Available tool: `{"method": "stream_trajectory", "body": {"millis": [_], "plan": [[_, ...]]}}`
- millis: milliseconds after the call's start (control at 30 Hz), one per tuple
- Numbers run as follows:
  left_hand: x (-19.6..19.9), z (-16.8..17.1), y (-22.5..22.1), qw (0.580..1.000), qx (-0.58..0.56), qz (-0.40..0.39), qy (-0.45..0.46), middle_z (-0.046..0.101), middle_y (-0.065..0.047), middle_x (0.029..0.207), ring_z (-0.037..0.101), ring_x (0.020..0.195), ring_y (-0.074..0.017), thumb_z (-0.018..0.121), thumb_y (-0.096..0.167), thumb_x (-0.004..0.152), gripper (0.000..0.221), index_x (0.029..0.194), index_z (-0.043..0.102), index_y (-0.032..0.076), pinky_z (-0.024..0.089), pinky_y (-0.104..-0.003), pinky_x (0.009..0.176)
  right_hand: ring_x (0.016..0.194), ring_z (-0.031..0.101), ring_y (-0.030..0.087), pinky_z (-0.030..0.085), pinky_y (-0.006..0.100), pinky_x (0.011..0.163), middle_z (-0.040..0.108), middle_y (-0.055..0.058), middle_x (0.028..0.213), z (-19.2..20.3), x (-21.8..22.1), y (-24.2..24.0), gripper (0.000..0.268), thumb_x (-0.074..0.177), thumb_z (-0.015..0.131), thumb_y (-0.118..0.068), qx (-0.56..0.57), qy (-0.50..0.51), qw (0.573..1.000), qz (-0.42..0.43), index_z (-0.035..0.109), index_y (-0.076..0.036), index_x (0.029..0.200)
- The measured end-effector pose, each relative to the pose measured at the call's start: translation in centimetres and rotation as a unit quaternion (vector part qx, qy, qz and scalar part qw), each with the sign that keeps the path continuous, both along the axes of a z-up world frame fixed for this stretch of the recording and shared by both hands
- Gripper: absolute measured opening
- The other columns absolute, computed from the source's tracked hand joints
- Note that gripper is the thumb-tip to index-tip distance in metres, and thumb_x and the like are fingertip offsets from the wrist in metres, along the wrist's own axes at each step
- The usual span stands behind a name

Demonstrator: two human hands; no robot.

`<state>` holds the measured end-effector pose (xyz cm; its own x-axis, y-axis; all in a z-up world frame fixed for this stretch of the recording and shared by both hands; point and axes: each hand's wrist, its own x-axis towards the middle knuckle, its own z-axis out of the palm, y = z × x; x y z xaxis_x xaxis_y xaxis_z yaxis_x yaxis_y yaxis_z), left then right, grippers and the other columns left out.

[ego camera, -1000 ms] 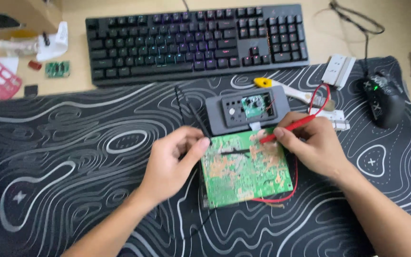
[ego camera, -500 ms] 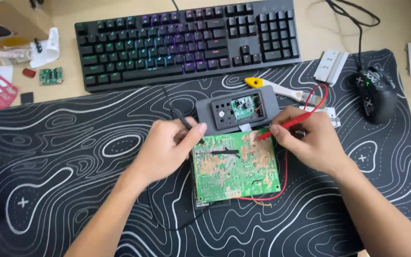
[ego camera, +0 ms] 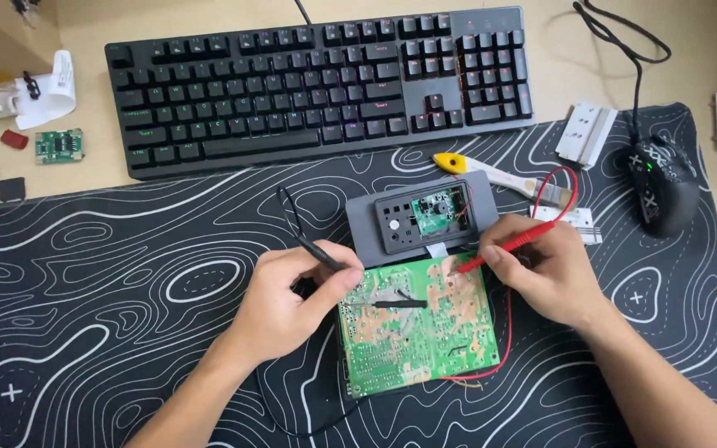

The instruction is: Using a multimeter to test components on a circuit board and inspecting a heatsink.

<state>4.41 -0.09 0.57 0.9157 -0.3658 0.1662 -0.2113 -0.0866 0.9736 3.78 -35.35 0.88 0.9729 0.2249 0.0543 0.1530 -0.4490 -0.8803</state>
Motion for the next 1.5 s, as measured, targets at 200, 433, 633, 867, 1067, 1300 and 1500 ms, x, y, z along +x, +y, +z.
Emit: {"method": "stream_trajectory", "body": {"millis": [200, 433, 633, 867, 1067, 1300, 1500], "plan": [[0.4, 0.1, 0.2, 1.000, -0.007, -0.018, 0.014, 0.080, -0.011, 0.067, 0.076, 0.059, -0.0204, 0.078, 0.014, 0.104, 0.012, 0.106, 0.089, 0.009, 0.065, -0.033, 0.059, 0.038, 0.053, 0.017, 0.046, 0.031, 0.044, 0.069, 0.009, 0.051, 0.6, 0.0, 0.1, 0.023, 0.101, 0.075, -0.026, 0.000, -0.003, 1.000, -0.006, 0.085, -0.008, 0.092], [0.4, 0.0, 0.3, 0.999, -0.015, -0.020, 0.021, 0.081, -0.012, 0.068, 0.077, 0.059, -0.0213, 0.077, 0.014, 0.105, 0.013, 0.106, 0.088, 0.009, 0.065, -0.034, 0.060, 0.036, 0.054, 0.020, 0.049, 0.031, 0.045, 0.071, 0.012, 0.055, -0.1, -0.3, -0.4, 0.021, 0.101, 0.072, -0.023, -0.001, -0.006, 1.000, -0.019, 0.085, -0.008, 0.094], [0.2, -0.2, 0.3, 1.000, -0.004, -0.010, 0.007, 0.080, -0.013, 0.068, 0.078, 0.060, -0.0222, 0.077, 0.013, 0.104, 0.012, 0.105, 0.088, 0.008, 0.065, -0.034, 0.058, 0.036, 0.056, 0.020, 0.049, 0.030, 0.046, 0.072, 0.012, 0.056, -0.5, -0.7, 0.0, 0.022, 0.103, 0.072, -0.024, 0.002, -0.029, 1.000, -0.008, 0.084, -0.008, 0.097], [0.3, 0.1, 0.2, 1.000, -0.007, -0.017, 0.007, 0.081, -0.013, 0.069, 0.079, 0.060, -0.0232, 0.077, 0.013, 0.104, 0.013, 0.107, 0.088, 0.006, 0.067, -0.034, 0.058, 0.037, 0.052, 0.015, 0.047, 0.029, 0.044, 0.071, 0.007, 0.052, 0.4, -0.5, 0.3, 0.020, 0.100, 0.077, -0.025, -0.005, -0.031, 0.999, 0.007, 0.085, -0.009, 0.092], [0.0, -0.1, 0.2, 1.000, -0.011, -0.013, 0.006, 0.080, -0.013, 0.069, 0.078, 0.061, -0.0224, 0.077, 0.013, 0.104, 0.014, 0.108, 0.088, 0.005, 0.067, -0.035, 0.058, 0.036, 0.052, 0.016, 0.046, 0.028, 0.044, 0.070, 0.009, 0.052, 0.0, -0.8, 0.3, 0.021, 0.101, 0.076, -0.025, -0.002, -0.044, 0.999, 0.006, 0.086, -0.008, 0.094], [-0.2, -0.4, 0.2, 1.000, -0.010, -0.009, 0.016, 0.080, -0.013, 0.070, 0.076, 0.063, -0.0200, 0.079, 0.013, 0.104, 0.014, 0.110, 0.088, 0.005, 0.066, -0.034, 0.060, 0.039, 0.056, 0.017, 0.048, 0.029, 0.048, 0.070, 0.008, 0.051, 1.3, -0.5, 0.5, 0.022, 0.100, 0.078, -0.025, -0.013, -0.032, 0.999, 0.004, 0.087, -0.007, 0.091], [-0.3, -0.5, 0.2, 1.000, 0.000, -0.004, 0.022, 0.080, -0.014, 0.072, 0.073, 0.066, -0.0191, 0.078, 0.011, 0.106, 0.013, 0.113, 0.086, 0.003, 0.065, -0.035, 0.063, 0.051, 0.055, 0.018, 0.049, 0.033, 0.055, 0.068, 0.011, 0.057, 1.1, -0.4, 0.0, 0.018, 0.101, 0.081, -0.023, -0.014, -0.034, 0.999, 0.011, 0.084, -0.007, 0.094]]}}
